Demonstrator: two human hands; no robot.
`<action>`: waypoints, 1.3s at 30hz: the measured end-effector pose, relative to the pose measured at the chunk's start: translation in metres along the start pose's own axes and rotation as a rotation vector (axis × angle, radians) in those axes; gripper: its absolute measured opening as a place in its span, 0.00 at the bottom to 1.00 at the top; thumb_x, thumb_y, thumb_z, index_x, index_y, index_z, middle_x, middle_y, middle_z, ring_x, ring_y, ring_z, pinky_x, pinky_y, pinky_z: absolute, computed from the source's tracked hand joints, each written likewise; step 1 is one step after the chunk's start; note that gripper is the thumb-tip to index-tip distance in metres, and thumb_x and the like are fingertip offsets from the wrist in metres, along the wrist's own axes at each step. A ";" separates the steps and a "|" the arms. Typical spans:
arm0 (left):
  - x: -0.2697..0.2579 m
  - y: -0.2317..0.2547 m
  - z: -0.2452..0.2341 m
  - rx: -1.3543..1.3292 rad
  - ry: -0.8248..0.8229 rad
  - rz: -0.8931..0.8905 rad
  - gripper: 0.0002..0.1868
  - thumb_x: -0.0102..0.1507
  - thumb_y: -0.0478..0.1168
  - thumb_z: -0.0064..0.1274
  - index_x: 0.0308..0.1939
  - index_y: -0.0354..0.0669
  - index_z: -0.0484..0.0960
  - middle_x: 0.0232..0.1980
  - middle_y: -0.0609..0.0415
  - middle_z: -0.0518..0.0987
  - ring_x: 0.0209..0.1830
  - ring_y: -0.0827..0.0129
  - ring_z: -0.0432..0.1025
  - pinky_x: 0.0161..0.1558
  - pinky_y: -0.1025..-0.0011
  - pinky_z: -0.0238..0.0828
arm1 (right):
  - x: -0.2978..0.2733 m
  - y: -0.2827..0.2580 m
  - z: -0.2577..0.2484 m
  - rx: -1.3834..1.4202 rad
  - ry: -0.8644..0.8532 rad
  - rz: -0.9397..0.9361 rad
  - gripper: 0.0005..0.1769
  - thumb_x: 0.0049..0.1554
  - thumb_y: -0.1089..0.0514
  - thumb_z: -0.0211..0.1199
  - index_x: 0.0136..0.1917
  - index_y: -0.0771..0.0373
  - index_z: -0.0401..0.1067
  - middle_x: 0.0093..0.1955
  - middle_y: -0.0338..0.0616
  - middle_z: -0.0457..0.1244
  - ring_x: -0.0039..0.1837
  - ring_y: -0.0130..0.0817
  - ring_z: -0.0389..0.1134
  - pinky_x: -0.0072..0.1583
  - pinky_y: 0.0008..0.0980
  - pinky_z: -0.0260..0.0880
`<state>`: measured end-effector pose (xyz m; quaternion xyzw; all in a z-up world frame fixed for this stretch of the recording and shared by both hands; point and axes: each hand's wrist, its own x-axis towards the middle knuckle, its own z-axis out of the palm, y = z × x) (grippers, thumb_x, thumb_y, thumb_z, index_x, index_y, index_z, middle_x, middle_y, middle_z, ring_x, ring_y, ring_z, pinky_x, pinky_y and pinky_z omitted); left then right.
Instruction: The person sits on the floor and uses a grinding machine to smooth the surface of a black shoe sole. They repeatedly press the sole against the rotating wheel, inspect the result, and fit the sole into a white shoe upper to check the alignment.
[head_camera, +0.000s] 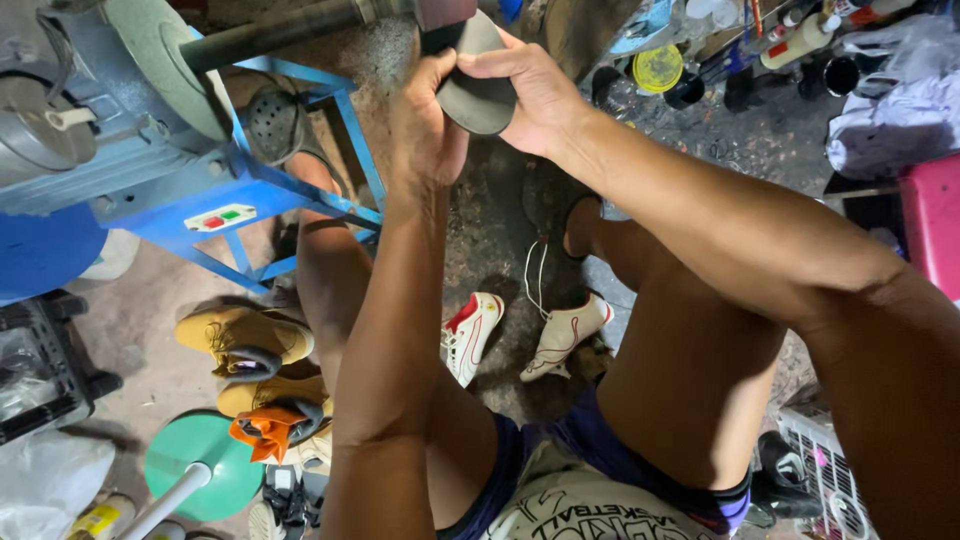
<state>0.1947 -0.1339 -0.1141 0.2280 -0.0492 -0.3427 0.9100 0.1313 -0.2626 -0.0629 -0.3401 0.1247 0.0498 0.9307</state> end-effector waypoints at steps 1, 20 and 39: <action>-0.002 -0.002 -0.003 0.002 0.007 -0.004 0.16 0.71 0.37 0.48 0.59 0.29 0.76 0.56 0.48 0.79 0.57 0.64 0.74 0.64 0.64 0.69 | -0.002 -0.003 0.000 -0.015 0.002 0.005 0.26 0.57 0.69 0.65 0.67 0.61 0.66 0.56 0.43 0.66 0.60 0.37 0.71 0.66 0.43 0.75; -0.021 -0.009 -0.017 0.230 0.113 0.057 0.16 0.68 0.33 0.47 0.53 0.20 0.79 0.52 0.44 0.81 0.53 0.64 0.76 0.59 0.66 0.73 | -0.009 0.007 0.001 -0.205 0.131 0.030 0.28 0.58 0.66 0.65 0.71 0.61 0.65 0.56 0.40 0.68 0.56 0.27 0.72 0.59 0.35 0.77; 0.001 -0.006 0.003 -0.058 0.167 0.111 0.12 0.56 0.29 0.47 0.41 0.37 0.83 0.40 0.55 0.79 0.41 0.72 0.75 0.46 0.72 0.74 | 0.011 -0.002 -0.007 0.067 -0.076 0.010 0.21 0.57 0.66 0.65 0.63 0.64 0.66 0.55 0.44 0.65 0.59 0.35 0.71 0.66 0.39 0.74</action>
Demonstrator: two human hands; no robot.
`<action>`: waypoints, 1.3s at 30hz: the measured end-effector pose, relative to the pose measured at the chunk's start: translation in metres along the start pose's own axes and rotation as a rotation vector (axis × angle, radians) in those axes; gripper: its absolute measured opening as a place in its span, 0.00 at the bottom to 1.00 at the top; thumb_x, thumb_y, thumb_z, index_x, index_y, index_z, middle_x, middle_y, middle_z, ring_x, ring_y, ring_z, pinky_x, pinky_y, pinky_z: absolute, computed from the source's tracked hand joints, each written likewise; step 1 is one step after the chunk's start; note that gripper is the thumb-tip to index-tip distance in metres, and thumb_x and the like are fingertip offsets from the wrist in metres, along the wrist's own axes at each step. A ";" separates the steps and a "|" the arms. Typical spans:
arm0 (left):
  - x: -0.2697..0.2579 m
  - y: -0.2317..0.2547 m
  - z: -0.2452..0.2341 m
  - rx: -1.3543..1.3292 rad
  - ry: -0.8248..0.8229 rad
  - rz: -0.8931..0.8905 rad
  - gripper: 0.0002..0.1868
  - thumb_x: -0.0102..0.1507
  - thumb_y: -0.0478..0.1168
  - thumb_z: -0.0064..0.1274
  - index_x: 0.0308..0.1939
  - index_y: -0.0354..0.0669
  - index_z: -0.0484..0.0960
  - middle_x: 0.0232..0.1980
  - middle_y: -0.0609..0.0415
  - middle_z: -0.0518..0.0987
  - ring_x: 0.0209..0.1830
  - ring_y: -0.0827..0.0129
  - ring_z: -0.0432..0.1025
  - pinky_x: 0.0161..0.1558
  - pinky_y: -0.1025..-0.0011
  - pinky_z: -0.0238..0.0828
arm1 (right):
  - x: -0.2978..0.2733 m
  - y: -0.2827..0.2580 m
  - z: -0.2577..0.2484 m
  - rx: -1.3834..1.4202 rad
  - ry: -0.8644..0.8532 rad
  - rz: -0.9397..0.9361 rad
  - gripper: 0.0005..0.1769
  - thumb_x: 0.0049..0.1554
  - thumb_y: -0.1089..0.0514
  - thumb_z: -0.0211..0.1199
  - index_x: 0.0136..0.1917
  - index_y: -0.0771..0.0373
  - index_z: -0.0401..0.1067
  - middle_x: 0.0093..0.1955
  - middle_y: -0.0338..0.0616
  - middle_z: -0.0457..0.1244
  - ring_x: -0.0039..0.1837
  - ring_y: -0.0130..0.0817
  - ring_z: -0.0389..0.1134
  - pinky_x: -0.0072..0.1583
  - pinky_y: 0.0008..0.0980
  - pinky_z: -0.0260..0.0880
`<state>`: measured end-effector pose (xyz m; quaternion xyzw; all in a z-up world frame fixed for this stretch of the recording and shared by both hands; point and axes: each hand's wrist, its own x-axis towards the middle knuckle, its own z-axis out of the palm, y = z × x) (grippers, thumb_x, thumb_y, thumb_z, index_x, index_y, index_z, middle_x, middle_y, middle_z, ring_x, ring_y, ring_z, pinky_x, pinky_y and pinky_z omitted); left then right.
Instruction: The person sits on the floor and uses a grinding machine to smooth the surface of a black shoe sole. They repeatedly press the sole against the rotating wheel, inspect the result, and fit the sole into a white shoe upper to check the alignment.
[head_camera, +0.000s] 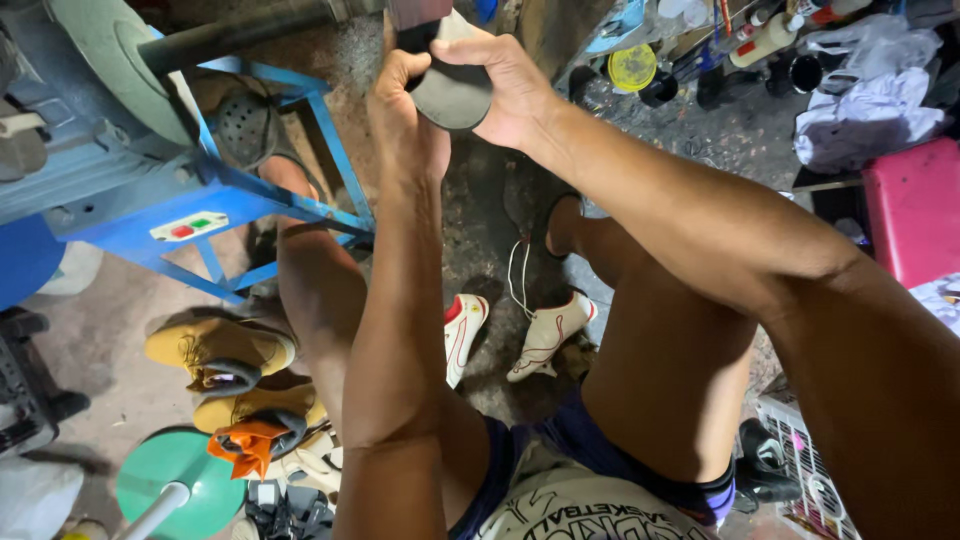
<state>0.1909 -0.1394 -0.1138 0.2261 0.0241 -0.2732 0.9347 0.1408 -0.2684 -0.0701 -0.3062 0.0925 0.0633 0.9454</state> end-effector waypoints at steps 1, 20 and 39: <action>0.000 0.000 0.003 -0.003 0.003 -0.007 0.09 0.58 0.29 0.49 0.39 0.36 0.82 0.40 0.54 0.79 0.41 0.71 0.75 0.46 0.72 0.74 | -0.001 0.001 0.002 -0.015 0.010 0.010 0.23 0.55 0.65 0.65 0.63 0.64 0.67 0.55 0.43 0.66 0.59 0.34 0.71 0.66 0.38 0.74; -0.031 -0.005 -0.007 -0.006 -0.001 -0.009 0.09 0.64 0.28 0.46 0.45 0.36 0.80 0.45 0.54 0.79 0.45 0.68 0.74 0.52 0.69 0.72 | -0.023 0.005 0.007 -0.064 0.047 0.042 0.19 0.58 0.68 0.64 0.62 0.64 0.68 0.51 0.43 0.66 0.54 0.34 0.72 0.61 0.41 0.78; -0.008 0.004 0.004 -0.112 -0.212 0.001 0.25 0.65 0.30 0.42 0.68 0.38 0.70 0.60 0.48 0.78 0.60 0.62 0.74 0.66 0.64 0.70 | -0.001 0.001 0.009 -0.069 0.039 0.028 0.21 0.56 0.69 0.65 0.62 0.64 0.66 0.54 0.46 0.66 0.57 0.38 0.71 0.64 0.41 0.76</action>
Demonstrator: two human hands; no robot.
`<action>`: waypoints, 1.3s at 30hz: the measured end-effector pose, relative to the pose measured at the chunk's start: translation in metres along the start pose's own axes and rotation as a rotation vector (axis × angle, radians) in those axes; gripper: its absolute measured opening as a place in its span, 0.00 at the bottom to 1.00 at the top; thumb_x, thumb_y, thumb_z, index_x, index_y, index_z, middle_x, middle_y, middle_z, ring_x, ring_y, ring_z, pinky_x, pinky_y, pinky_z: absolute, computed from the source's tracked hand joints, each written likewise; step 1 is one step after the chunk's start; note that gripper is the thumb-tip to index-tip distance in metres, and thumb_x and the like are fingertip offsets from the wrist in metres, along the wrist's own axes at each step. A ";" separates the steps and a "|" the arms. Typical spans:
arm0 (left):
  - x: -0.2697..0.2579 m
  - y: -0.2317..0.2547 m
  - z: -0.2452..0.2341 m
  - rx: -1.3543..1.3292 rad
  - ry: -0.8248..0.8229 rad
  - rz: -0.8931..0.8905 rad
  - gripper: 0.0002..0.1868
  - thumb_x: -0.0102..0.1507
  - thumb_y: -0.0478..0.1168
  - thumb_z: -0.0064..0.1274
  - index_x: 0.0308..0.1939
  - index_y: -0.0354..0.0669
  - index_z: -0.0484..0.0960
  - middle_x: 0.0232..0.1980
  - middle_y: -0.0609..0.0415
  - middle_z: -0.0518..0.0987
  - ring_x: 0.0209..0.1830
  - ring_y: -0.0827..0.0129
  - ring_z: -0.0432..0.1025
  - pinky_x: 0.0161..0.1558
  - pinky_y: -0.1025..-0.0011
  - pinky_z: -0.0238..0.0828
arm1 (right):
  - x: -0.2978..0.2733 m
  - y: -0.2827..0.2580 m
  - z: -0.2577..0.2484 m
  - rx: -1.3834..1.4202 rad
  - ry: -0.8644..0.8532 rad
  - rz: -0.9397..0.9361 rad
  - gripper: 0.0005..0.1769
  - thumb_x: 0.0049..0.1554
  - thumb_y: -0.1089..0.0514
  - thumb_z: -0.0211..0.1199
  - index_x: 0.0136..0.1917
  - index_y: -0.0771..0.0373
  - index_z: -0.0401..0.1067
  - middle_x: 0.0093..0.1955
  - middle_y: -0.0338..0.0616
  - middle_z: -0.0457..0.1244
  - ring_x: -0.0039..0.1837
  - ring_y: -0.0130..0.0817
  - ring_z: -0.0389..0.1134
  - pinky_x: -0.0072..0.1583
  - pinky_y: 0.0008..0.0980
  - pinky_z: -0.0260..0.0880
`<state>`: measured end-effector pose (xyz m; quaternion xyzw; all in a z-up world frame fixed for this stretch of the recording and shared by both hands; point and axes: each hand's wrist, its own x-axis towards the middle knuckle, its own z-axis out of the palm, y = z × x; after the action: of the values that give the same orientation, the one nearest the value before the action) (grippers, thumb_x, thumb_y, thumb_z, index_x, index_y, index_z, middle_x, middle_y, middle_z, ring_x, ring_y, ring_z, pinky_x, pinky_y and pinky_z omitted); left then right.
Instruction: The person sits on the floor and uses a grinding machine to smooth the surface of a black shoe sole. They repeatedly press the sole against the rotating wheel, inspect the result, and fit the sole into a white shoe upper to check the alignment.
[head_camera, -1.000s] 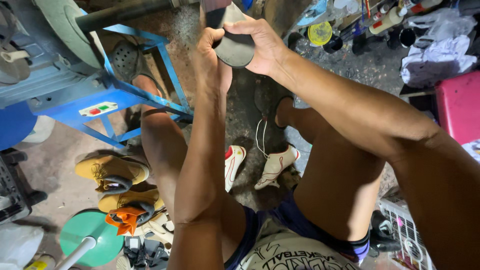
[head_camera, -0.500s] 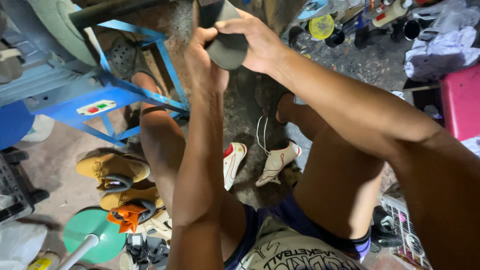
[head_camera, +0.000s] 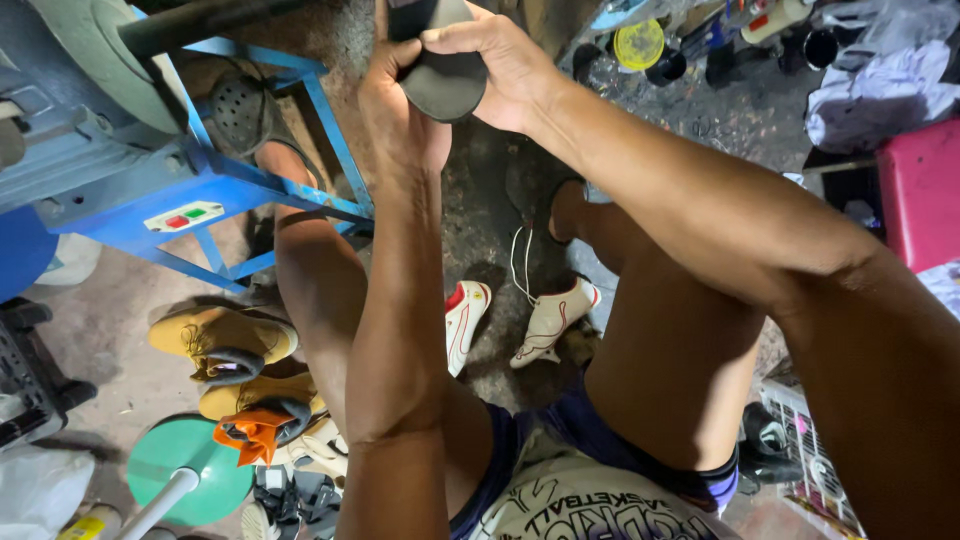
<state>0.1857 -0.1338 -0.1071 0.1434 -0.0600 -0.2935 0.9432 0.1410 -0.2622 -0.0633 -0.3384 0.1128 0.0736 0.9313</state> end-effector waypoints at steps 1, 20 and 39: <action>0.000 -0.001 -0.002 0.000 0.030 -0.013 0.23 0.66 0.30 0.43 0.67 0.35 0.71 0.59 0.47 0.78 0.59 0.62 0.74 0.65 0.64 0.71 | 0.000 -0.003 0.000 0.007 0.001 0.002 0.21 0.56 0.69 0.65 0.62 0.64 0.66 0.53 0.46 0.66 0.56 0.38 0.72 0.64 0.41 0.76; -0.005 -0.011 -0.022 -0.040 0.220 0.000 0.24 0.63 0.32 0.47 0.63 0.25 0.72 0.54 0.43 0.78 0.53 0.58 0.75 0.59 0.61 0.74 | -0.008 0.008 0.002 -0.156 -0.013 -0.044 0.22 0.57 0.68 0.66 0.64 0.65 0.67 0.54 0.46 0.67 0.56 0.35 0.72 0.62 0.39 0.77; -0.002 -0.004 -0.007 0.012 0.067 0.057 0.29 0.65 0.31 0.42 0.73 0.37 0.66 0.62 0.47 0.77 0.61 0.62 0.73 0.68 0.64 0.69 | 0.006 0.001 -0.002 -0.102 0.085 -0.025 0.25 0.54 0.68 0.67 0.63 0.66 0.64 0.54 0.51 0.66 0.58 0.44 0.73 0.67 0.47 0.77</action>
<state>0.1834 -0.1339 -0.1150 0.1571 -0.0343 -0.2613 0.9518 0.1461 -0.2619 -0.0670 -0.3896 0.1443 0.0533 0.9080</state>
